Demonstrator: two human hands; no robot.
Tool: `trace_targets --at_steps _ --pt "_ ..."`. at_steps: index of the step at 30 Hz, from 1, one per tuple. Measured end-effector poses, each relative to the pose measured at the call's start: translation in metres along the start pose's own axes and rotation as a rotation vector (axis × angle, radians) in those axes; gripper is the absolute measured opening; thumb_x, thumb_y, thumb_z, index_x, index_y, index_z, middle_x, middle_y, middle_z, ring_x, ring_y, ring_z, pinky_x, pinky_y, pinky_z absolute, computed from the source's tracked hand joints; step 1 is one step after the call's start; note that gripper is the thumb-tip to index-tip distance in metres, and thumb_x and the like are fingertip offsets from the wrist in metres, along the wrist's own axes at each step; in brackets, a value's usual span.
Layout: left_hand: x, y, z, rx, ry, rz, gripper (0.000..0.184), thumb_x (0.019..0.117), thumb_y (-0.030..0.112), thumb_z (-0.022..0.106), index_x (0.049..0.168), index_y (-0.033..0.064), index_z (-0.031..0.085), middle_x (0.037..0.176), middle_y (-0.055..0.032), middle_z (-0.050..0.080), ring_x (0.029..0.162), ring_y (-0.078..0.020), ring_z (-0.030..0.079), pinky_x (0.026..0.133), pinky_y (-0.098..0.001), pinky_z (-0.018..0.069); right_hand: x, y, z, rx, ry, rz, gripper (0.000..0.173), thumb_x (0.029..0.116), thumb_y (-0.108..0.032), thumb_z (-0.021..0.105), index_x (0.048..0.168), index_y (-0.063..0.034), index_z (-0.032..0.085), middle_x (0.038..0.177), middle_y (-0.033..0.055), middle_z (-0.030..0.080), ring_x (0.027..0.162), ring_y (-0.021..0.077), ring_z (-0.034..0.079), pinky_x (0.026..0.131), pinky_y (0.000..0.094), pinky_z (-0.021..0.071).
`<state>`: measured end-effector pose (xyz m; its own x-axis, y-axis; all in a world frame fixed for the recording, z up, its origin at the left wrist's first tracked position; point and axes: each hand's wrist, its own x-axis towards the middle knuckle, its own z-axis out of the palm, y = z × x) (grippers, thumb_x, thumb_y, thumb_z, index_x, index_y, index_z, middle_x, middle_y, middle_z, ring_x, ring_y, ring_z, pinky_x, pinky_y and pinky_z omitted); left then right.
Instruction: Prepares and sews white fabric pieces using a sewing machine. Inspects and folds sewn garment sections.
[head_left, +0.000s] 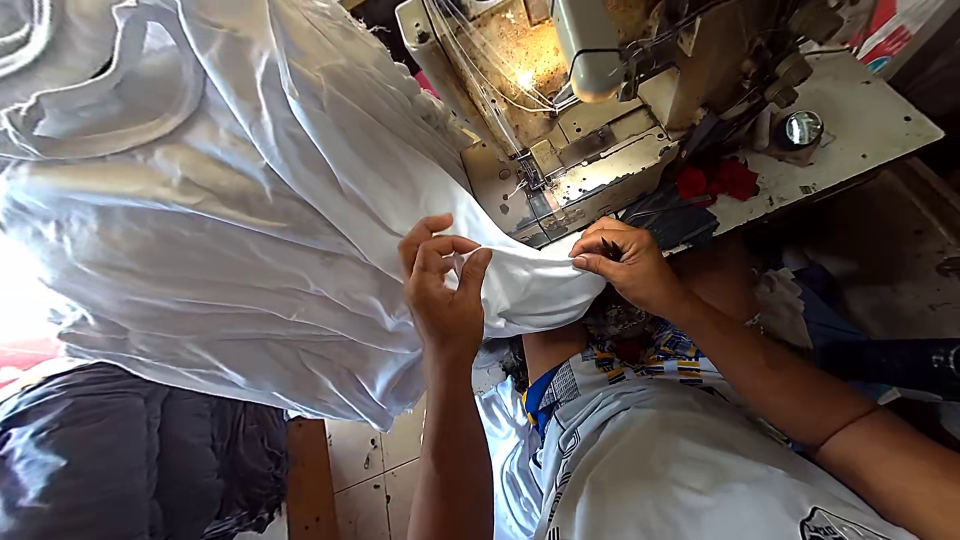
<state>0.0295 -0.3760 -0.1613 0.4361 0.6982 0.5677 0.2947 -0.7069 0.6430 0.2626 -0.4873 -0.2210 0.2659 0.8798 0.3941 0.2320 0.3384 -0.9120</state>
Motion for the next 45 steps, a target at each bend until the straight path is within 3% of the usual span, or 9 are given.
trace_targets --at_steps 3,6,11,19,27,30,34,38,45 --pt "0.024 -0.005 0.025 -0.268 -0.054 -0.077 0.013 0.1035 0.012 0.059 0.116 0.0099 0.056 0.121 -0.0025 0.07 0.109 -0.0158 0.07 0.09 -0.0347 0.0607 0.004 0.009 -0.001 0.008 -0.041 0.096 0.004 0.0949 -0.01 0.071 0.096 -0.0077 0.075 0.11 0.0049 0.067 0.09 0.012 0.064 0.073 0.0275 0.0566" --pt "0.055 -0.012 0.042 -0.04 -0.122 -0.111 0.016 0.1032 0.021 0.062 0.116 0.012 0.059 0.09 -0.0003 0.067 0.072 -0.0082 0.064 0.063 -0.0262 0.0547 0.011 0.016 0.001 0.026 -0.063 0.187 0.008 0.0989 -0.011 0.066 0.098 -0.0056 0.072 0.085 0.0042 0.067 0.068 0.0119 0.06 0.06 0.0291 0.0525" --pt "0.105 -0.041 0.067 0.235 -0.225 -0.102 0.022 0.0975 0.027 0.069 0.11 0.0089 0.075 0.115 -0.0082 0.072 0.112 -0.0169 0.068 0.102 -0.0435 0.0524 0.02 0.023 0.007 0.058 -0.017 0.255 0.008 0.0977 -0.012 0.066 0.096 -0.004 0.069 0.073 0.0044 0.061 0.062 0.0126 0.057 0.055 0.0285 0.0499" --pt "0.105 -0.041 0.063 0.197 -0.231 -0.172 0.032 0.0928 0.035 0.077 0.112 0.0103 0.073 0.115 -0.0065 0.071 0.11 -0.0166 0.066 0.099 -0.0453 0.0523 0.018 0.022 0.007 0.303 0.042 0.304 0.021 0.092 -0.003 0.069 0.112 -0.0044 0.067 0.063 0.0038 0.054 0.054 0.0107 0.05 0.051 0.0243 0.0437" --pt "0.113 -0.048 0.058 0.212 -0.245 -0.246 0.032 0.0885 0.033 0.081 0.108 0.0103 0.072 0.102 -0.0056 0.073 0.098 -0.0153 0.069 0.09 -0.0455 0.0545 0.022 0.02 0.009 0.345 0.078 0.26 0.012 0.0926 -0.002 0.069 0.104 -0.0022 0.073 0.067 0.0027 0.059 0.058 0.0072 0.052 0.054 0.0215 0.0447" --pt "0.122 -0.052 0.07 0.273 -0.221 -0.232 0.041 0.0876 0.032 0.081 0.119 0.0085 0.069 0.114 -0.0083 0.072 0.112 -0.0174 0.067 0.102 -0.0472 0.0507 0.025 0.02 0.011 0.344 0.119 0.245 0.013 0.0924 -0.001 0.069 0.104 -0.0014 0.074 0.067 0.0026 0.06 0.056 0.0069 0.051 0.052 0.0216 0.0441" --pt "0.132 -0.051 0.084 0.387 -0.231 -0.131 0.053 0.0937 0.028 0.071 0.132 -0.0075 0.059 0.128 -0.0266 0.064 0.124 -0.032 0.06 0.11 -0.049 0.0411 0.038 0.023 0.015 0.328 0.173 0.197 0.015 0.092 0.0 0.068 0.105 -0.0003 0.075 0.07 0.0048 0.064 0.056 0.0085 0.054 0.052 0.0239 0.0474" --pt "0.137 -0.046 0.083 0.375 -0.248 -0.076 0.048 0.0938 0.026 0.07 0.129 -0.0057 0.061 0.124 -0.0235 0.066 0.12 -0.0267 0.062 0.108 -0.0426 0.0423 0.043 0.019 0.018 0.345 0.171 0.202 0.014 0.0919 0.001 0.068 0.103 -0.0001 0.075 0.068 0.0057 0.063 0.055 0.0089 0.052 0.051 0.0239 0.0455" --pt "0.138 -0.045 0.086 0.312 -0.23 -0.092 0.055 0.0902 0.03 0.075 0.131 -0.003 0.061 0.127 -0.0233 0.065 0.124 -0.0286 0.06 0.111 -0.0478 0.041 0.044 0.02 0.022 0.33 0.189 0.198 0.013 0.0933 0.0 0.068 0.104 0.0001 0.075 0.071 0.0061 0.065 0.056 0.0092 0.054 0.052 0.0243 0.0469"
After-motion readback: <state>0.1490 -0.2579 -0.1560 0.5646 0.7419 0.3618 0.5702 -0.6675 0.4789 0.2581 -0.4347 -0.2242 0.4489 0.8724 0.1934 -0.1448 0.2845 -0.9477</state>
